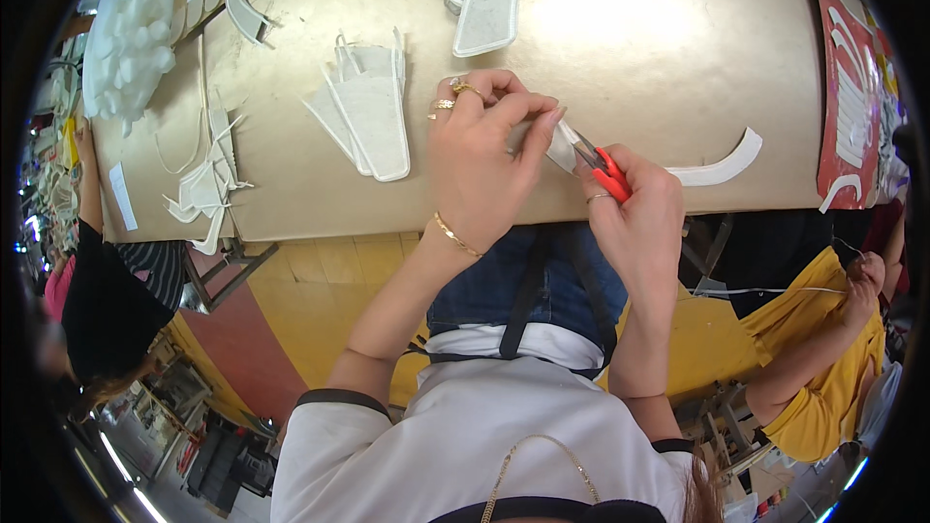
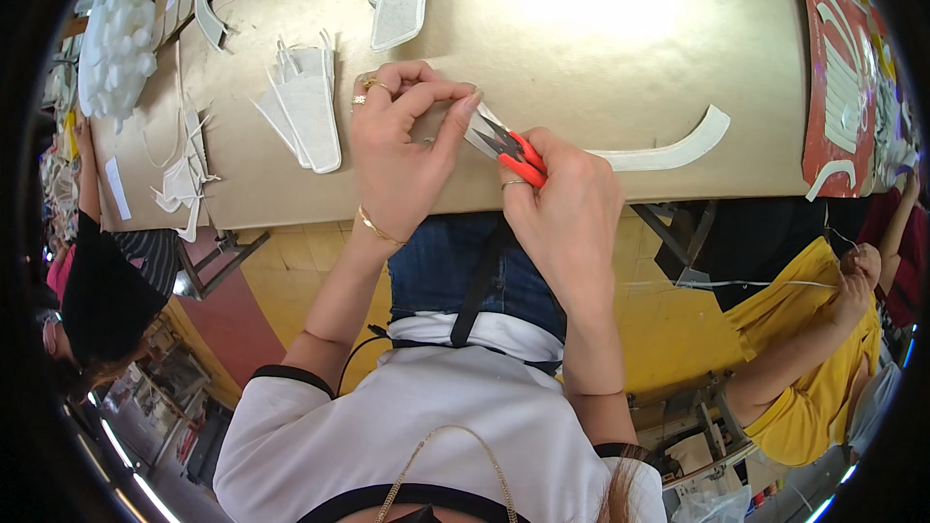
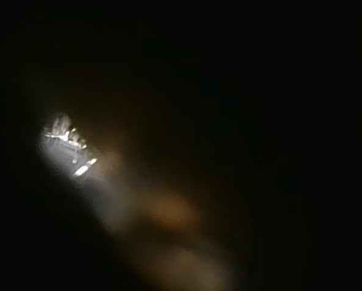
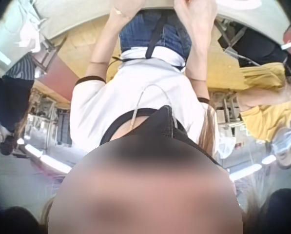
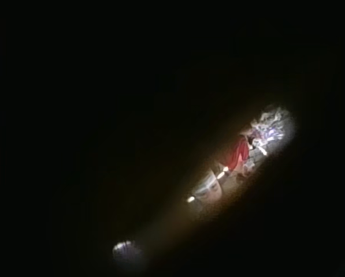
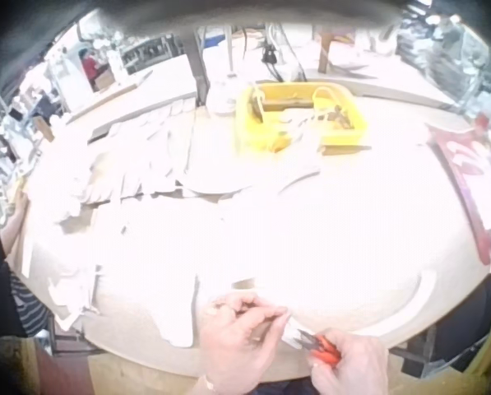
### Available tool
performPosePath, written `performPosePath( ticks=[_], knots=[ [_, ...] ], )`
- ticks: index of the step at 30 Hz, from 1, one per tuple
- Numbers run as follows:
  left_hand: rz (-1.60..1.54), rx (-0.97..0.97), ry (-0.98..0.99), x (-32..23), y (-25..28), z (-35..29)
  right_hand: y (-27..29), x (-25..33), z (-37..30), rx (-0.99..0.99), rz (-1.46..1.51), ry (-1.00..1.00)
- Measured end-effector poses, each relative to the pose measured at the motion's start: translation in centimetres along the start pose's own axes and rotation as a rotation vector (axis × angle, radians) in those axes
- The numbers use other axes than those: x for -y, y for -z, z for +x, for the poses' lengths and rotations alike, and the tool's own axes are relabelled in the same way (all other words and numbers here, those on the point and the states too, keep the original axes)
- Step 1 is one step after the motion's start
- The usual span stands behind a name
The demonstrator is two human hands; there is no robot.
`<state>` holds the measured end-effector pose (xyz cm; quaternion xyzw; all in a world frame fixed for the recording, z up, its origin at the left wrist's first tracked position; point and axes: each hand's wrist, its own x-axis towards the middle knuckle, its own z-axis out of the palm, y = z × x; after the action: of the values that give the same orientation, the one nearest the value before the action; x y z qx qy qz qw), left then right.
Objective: The person uses red-handled scissors to trim excess material from white fabric pieces on a worktable. They repeatedly pick up pieces, cut along edges, and place trimmed pieces aside while discarding scraps.
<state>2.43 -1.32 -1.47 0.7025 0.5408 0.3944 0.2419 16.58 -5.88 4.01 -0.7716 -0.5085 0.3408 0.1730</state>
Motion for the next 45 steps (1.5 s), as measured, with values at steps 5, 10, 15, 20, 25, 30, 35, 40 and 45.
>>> performPosePath(
  ticks=[5,10,15,20,25,30,35,40,45],
  knots=[
    [0.034,-0.026,0.016,0.1,-0.3,0.0,-0.3,-0.1,0.3,-0.032,0.118,-0.043],
    [0.032,-0.022,0.005,0.1,-0.2,0.1,-0.3,-0.2,0.5,-0.016,0.111,-0.069],
    [0.024,0.008,0.024,0.1,0.0,0.0,0.2,-0.1,0.7,0.038,0.043,-0.112],
    [0.022,-0.025,0.010,0.2,-0.2,0.1,0.2,0.1,0.8,0.045,0.025,-0.126],
    [0.029,-0.020,0.008,0.3,-0.3,-0.1,0.1,0.1,0.8,0.038,0.029,-0.123],
    [0.046,-0.024,-0.015,0.6,-0.2,-0.2,0.0,0.2,0.8,0.022,0.006,-0.118],
    [0.170,0.169,-0.186,0.4,2.1,-1.8,0.2,0.2,0.9,0.029,-0.038,-0.109],
    [0.307,0.341,-0.365,-0.3,3.0,-3.7,0.2,0.3,0.9,0.028,-0.064,-0.096],
    [0.431,0.474,-0.405,0.1,2.5,-3.3,0.2,0.2,0.9,0.021,-0.066,-0.086]
  ],
)
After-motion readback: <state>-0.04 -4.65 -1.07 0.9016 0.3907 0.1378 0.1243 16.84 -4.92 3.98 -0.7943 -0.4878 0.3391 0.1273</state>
